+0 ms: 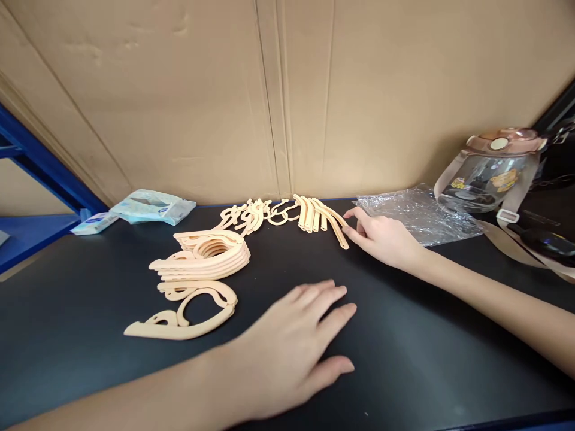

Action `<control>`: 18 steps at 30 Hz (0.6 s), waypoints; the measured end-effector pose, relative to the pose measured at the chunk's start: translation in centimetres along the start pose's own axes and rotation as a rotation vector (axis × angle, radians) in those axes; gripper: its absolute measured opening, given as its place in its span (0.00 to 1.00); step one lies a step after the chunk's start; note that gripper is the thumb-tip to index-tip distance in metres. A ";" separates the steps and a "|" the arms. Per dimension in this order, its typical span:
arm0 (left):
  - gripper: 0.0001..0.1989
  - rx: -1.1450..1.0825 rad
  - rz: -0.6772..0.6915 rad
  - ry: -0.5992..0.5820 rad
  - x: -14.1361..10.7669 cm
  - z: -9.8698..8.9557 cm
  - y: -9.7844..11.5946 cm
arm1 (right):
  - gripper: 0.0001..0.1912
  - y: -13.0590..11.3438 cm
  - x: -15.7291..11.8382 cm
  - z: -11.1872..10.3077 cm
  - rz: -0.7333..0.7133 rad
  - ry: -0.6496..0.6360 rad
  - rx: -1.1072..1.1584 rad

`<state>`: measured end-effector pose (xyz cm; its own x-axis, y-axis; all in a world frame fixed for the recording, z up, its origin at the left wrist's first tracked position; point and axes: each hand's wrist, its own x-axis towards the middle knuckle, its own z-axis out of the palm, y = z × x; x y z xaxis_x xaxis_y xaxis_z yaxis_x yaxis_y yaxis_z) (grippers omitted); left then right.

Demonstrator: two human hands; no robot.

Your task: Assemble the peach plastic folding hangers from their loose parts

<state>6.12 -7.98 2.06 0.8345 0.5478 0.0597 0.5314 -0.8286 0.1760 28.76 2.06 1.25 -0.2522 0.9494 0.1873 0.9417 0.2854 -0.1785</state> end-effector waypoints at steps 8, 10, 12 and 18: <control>0.20 -0.143 0.040 0.053 -0.6 0.1 -1.3 | 0.25 -0.8 -0.5 -0.2 0.066 -0.042 -0.141; 0.19 -0.142 0.053 0.076 -0.6 0.2 -1.3 | 0.23 -0.4 -1.1 -0.9 0.087 -0.098 -0.178; 0.17 -0.140 0.044 0.125 -0.6 0.6 -1.2 | 0.19 0.0 -2.0 -1.7 0.072 -0.169 -0.218; 0.11 -0.026 -0.119 0.361 -0.6 1.2 -1.6 | 0.16 -0.9 -5.2 -3.7 -0.260 -0.322 -0.140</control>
<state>4.89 -7.12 0.53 0.6593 0.6496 0.3787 0.6140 -0.7558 0.2275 30.02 -3.63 4.01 -0.5204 0.8473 -0.1063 0.8534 0.5205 -0.0289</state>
